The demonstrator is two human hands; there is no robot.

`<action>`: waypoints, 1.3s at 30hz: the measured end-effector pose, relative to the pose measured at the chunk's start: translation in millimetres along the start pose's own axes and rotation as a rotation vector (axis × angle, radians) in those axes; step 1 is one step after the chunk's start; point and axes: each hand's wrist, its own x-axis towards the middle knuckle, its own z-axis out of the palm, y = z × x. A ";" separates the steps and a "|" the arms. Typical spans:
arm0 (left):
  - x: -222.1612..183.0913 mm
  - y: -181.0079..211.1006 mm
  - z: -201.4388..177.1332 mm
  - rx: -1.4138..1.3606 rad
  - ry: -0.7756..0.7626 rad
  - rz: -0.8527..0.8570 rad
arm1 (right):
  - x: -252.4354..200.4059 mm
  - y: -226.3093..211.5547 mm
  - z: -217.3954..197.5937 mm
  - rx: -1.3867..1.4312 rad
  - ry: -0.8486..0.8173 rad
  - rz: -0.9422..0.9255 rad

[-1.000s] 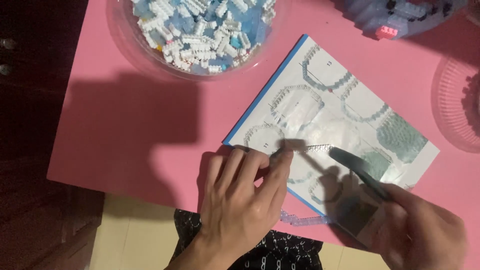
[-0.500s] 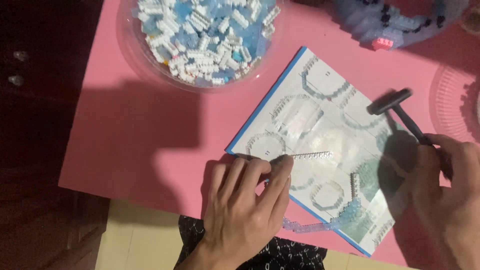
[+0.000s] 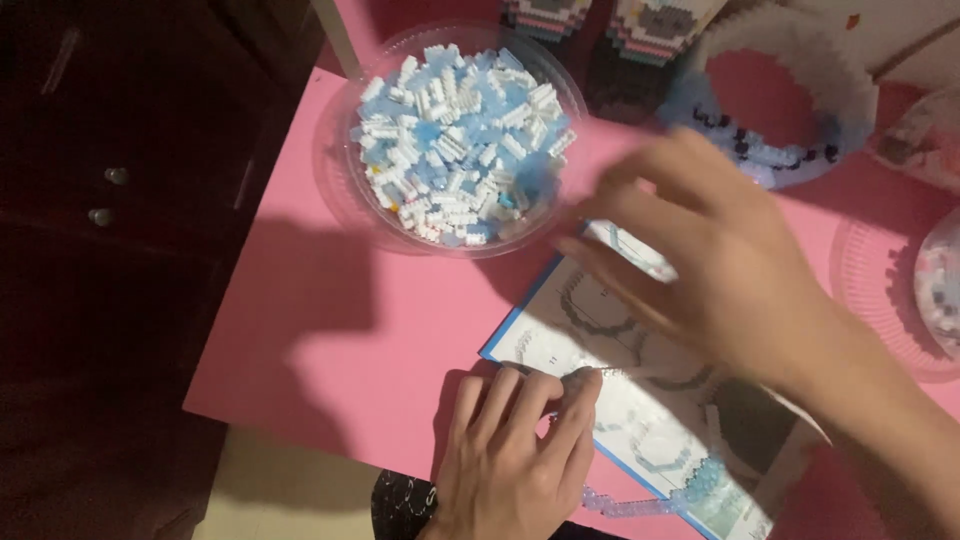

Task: Assembling a toy structure by placing small plastic blocks on a template and hammering them together.

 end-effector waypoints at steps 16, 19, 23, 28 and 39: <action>-0.5 -1.3 -2.1 -0.076 0.100 -0.134 | 36.4 10.0 3.5 0.011 -0.073 0.052; 4.9 -2.1 -9.9 -0.057 0.050 -0.105 | -13.5 11.7 -35.1 -0.146 -0.241 0.188; 11.1 -4.6 -11.5 -0.133 -0.041 -0.105 | -102.5 0.4 -45.9 -0.031 -0.292 0.351; 28.1 -0.8 -10.7 -0.177 -0.155 -0.175 | -180.1 -16.6 -37.5 0.097 -0.307 0.648; 41.7 16.3 -6.5 0.051 -0.347 -0.191 | -189.0 -28.4 -23.9 -0.142 -0.262 0.796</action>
